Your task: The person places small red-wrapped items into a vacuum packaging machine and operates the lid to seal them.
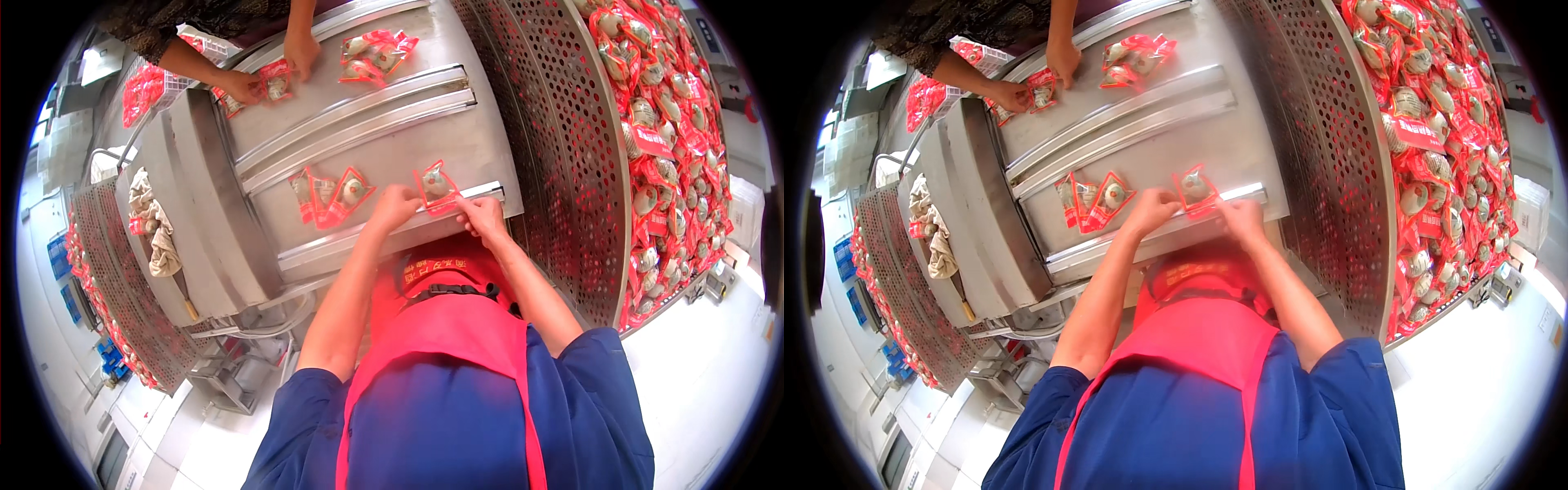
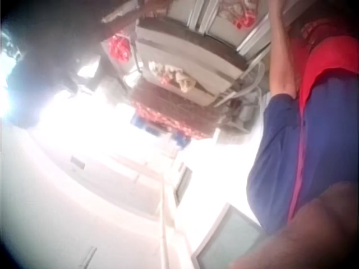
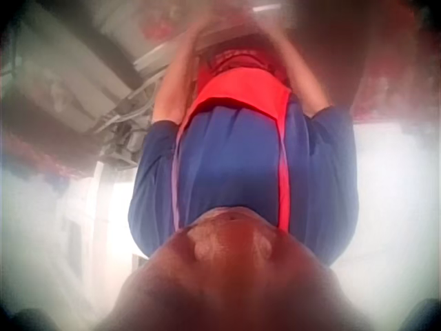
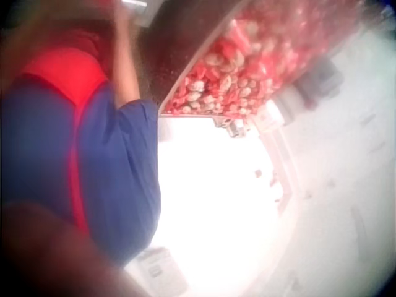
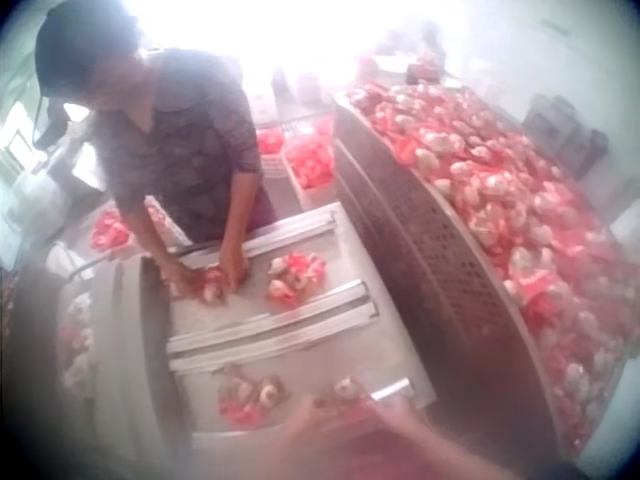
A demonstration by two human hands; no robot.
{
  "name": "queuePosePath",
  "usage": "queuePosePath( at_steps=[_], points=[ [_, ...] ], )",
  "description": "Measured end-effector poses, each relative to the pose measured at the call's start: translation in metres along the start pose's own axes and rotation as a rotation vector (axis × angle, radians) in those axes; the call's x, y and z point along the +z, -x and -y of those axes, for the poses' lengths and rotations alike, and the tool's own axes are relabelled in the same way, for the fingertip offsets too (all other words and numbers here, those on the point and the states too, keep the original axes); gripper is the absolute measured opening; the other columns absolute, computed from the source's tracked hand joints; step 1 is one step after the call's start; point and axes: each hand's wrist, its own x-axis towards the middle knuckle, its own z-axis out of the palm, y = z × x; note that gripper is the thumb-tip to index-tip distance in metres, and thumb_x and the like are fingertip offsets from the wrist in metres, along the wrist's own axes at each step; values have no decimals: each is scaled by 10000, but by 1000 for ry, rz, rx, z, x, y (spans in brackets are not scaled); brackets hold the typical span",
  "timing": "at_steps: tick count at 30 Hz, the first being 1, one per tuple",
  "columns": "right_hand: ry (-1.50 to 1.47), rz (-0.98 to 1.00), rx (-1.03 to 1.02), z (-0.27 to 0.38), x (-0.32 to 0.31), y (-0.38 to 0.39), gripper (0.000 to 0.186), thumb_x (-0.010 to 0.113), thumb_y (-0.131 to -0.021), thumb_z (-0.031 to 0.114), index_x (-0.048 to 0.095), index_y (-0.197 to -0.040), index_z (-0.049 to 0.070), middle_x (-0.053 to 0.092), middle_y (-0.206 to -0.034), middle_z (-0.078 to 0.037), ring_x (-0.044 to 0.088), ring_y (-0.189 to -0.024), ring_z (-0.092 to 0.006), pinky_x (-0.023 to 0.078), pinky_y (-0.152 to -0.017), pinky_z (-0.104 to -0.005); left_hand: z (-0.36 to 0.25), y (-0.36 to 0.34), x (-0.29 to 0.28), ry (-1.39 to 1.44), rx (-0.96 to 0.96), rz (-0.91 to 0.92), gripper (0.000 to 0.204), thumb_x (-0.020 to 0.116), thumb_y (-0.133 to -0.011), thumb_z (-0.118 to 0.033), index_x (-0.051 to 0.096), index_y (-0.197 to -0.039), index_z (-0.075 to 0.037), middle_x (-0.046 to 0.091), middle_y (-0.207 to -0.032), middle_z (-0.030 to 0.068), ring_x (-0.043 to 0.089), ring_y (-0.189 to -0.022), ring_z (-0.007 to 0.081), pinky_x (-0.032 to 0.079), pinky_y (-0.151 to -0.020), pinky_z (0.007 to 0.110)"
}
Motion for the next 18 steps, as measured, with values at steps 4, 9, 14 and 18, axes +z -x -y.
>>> queuePosePath(
  at_steps=[4,9,14,18],
  points=[
    [-239,-9,76,-12,4,-1,234,693,-912,233,695,-818,18,680,-696,-48,515,-470,-66,377,-387,-234,11,-1,10,633,5,-166,357,648,-911,-184,672,-1195,32,734,-1036,142,696,-929,223,555,-813,346],
    [-241,-134,2,-23,-5,3,163,662,-923,176,715,-892,24,695,-710,-43,529,-478,-55,402,-392,-223,3,-10,20,831,46,121,403,614,-954,-183,613,-1310,6,677,-1166,79,649,-1017,187,526,-892,341],
    [-249,-200,-11,-26,-24,5,164,656,-930,171,714,-895,22,709,-736,-48,531,-479,-51,407,-397,-220,-13,-25,36,850,53,165,444,610,-950,-181,591,-1350,10,633,-1270,89,608,-1114,186,503,-944,348],
    [-294,-178,-15,-26,-28,5,179,657,-932,186,705,-897,17,710,-750,-45,528,-479,-51,394,-393,-226,-10,-25,38,849,119,185,466,619,-941,-188,584,-1361,9,618,-1308,92,600,-1131,193,489,-967,358]
  ],
)
